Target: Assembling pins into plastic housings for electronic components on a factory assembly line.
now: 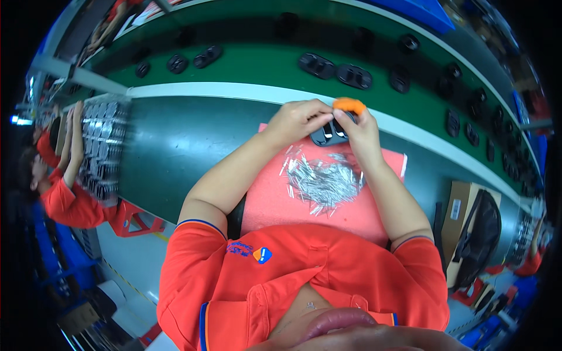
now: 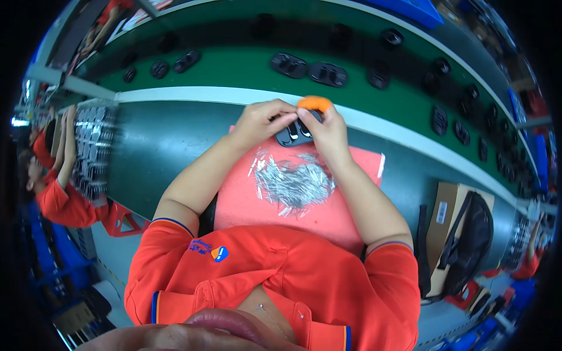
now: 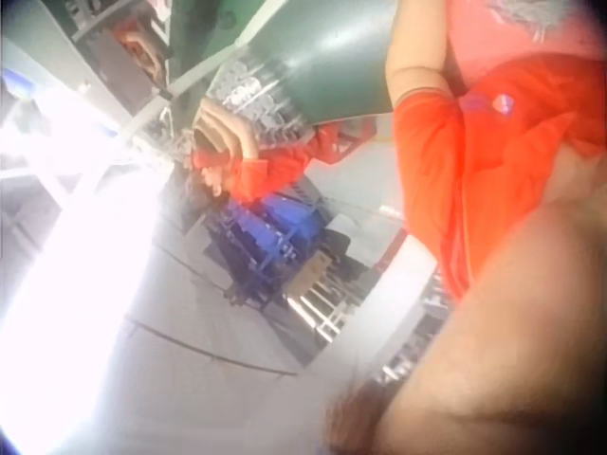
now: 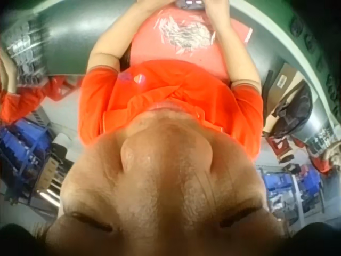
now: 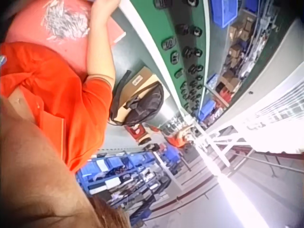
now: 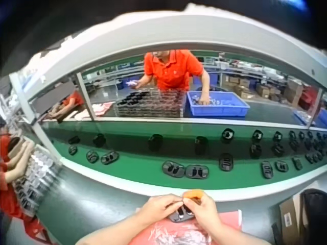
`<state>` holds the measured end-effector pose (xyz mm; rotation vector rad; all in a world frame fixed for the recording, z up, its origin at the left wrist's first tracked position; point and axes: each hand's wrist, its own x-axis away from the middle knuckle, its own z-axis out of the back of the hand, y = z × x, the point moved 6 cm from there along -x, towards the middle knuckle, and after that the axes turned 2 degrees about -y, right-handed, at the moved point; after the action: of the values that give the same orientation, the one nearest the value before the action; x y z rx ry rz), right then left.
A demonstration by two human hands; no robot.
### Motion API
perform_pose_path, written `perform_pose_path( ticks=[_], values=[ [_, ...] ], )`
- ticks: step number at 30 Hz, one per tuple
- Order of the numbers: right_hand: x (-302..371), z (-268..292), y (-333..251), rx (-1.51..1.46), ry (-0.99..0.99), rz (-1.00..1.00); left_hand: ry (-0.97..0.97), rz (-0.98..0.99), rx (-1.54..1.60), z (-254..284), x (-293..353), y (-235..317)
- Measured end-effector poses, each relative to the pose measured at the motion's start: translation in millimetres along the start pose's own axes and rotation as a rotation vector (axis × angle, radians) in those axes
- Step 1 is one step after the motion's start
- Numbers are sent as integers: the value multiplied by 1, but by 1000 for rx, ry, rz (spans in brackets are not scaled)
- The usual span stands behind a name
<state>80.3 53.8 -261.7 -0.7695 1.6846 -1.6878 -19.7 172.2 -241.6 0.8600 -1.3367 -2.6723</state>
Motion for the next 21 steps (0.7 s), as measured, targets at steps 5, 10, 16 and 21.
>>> perform_pose_path(
  ticks=[5,10,16,21],
  values=[
    [-6,9,0,-37,8,-91,-143,203,107,7,-7,-4],
    [-3,15,-33,390,-185,-41,221,183,-33,60,-8,-47],
    [22,-20,-37,1055,-610,176,468,383,-364,138,15,-119],
    [26,-33,-41,1254,-594,264,421,614,-465,161,16,-136]
  ],
)
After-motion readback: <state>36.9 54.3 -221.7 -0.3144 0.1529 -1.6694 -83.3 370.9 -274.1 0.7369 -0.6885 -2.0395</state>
